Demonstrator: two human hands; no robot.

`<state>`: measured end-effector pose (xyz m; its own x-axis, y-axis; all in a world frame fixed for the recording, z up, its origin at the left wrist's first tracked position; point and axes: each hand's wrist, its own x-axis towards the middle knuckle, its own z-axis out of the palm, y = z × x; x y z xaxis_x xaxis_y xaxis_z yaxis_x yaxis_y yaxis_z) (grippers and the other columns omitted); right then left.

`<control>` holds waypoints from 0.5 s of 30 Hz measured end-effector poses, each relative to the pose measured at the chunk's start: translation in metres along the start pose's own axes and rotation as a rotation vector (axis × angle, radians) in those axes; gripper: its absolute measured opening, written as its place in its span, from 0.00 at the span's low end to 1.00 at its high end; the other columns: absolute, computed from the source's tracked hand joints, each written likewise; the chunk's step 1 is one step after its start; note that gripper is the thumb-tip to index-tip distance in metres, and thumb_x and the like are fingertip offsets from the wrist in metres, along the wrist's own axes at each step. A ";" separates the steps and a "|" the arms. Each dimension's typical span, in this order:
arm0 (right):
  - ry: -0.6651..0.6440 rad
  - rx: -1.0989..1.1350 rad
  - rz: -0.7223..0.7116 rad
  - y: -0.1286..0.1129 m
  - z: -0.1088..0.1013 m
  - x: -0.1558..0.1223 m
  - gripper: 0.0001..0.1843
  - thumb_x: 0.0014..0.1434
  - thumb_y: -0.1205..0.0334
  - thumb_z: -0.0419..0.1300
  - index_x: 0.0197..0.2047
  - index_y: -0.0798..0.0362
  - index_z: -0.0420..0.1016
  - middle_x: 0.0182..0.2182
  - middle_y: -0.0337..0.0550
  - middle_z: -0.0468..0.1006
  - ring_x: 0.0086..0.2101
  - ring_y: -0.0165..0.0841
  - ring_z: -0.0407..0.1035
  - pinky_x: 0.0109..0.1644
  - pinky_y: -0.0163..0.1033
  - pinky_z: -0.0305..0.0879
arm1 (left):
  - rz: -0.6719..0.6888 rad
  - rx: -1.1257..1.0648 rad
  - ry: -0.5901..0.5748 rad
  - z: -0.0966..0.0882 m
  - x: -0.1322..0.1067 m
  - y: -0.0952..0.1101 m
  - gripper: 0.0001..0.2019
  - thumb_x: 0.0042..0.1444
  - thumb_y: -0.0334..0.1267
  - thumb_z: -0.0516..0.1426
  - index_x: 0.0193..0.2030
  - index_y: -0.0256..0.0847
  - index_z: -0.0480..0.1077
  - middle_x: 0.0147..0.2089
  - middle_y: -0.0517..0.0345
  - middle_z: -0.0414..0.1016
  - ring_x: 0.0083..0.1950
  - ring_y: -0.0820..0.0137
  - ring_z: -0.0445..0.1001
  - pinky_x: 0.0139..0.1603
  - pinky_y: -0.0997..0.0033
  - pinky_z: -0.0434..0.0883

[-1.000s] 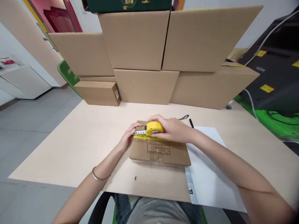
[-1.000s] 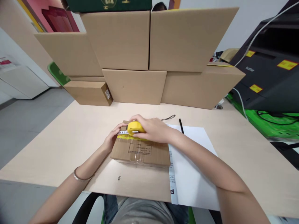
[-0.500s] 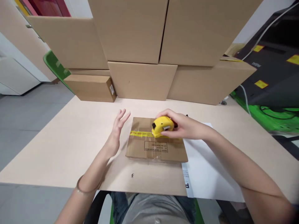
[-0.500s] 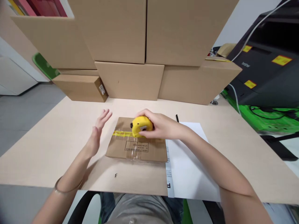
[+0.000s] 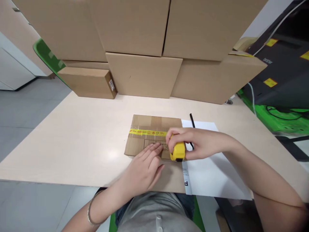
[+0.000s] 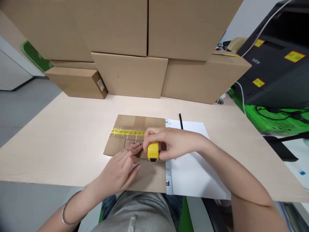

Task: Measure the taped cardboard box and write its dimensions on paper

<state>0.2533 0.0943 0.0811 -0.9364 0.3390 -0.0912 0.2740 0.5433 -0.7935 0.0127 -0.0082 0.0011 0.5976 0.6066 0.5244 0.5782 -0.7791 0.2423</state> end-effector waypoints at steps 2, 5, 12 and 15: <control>0.006 -0.005 -0.014 0.002 -0.005 0.003 0.21 0.52 0.78 0.59 0.48 0.51 0.76 0.49 0.46 0.71 0.44 0.32 0.71 0.43 0.35 0.68 | 0.040 0.027 -0.031 -0.003 0.000 -0.004 0.07 0.70 0.33 0.51 0.49 0.35 0.68 0.57 0.37 0.79 0.63 0.54 0.76 0.62 0.51 0.77; 0.003 -0.012 -0.045 0.008 -0.012 0.006 0.21 0.52 0.79 0.58 0.47 0.51 0.76 0.48 0.46 0.72 0.43 0.32 0.71 0.41 0.34 0.67 | 0.115 0.092 -0.098 -0.005 0.000 -0.008 0.17 0.70 0.35 0.49 0.62 0.39 0.68 0.58 0.39 0.77 0.63 0.53 0.76 0.60 0.50 0.76; 0.088 -0.104 -0.068 0.039 -0.045 0.008 0.15 0.56 0.75 0.58 0.45 0.51 0.76 0.48 0.46 0.75 0.50 0.37 0.71 0.56 0.44 0.66 | 0.090 0.201 -0.109 0.002 0.001 0.000 0.21 0.72 0.42 0.50 0.69 0.52 0.68 0.57 0.43 0.76 0.61 0.52 0.75 0.59 0.51 0.74; 0.163 -0.134 0.009 0.059 -0.069 0.012 0.13 0.56 0.71 0.59 0.44 0.50 0.75 0.47 0.45 0.76 0.48 0.39 0.71 0.54 0.44 0.66 | 0.091 0.195 -0.093 0.002 0.002 0.000 0.20 0.73 0.44 0.50 0.68 0.52 0.69 0.57 0.43 0.76 0.61 0.53 0.75 0.59 0.52 0.74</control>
<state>0.2733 0.1839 0.0744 -0.8888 0.4582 0.0098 0.3187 0.6334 -0.7051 0.0152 -0.0072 0.0004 0.6954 0.5542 0.4575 0.6108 -0.7912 0.0300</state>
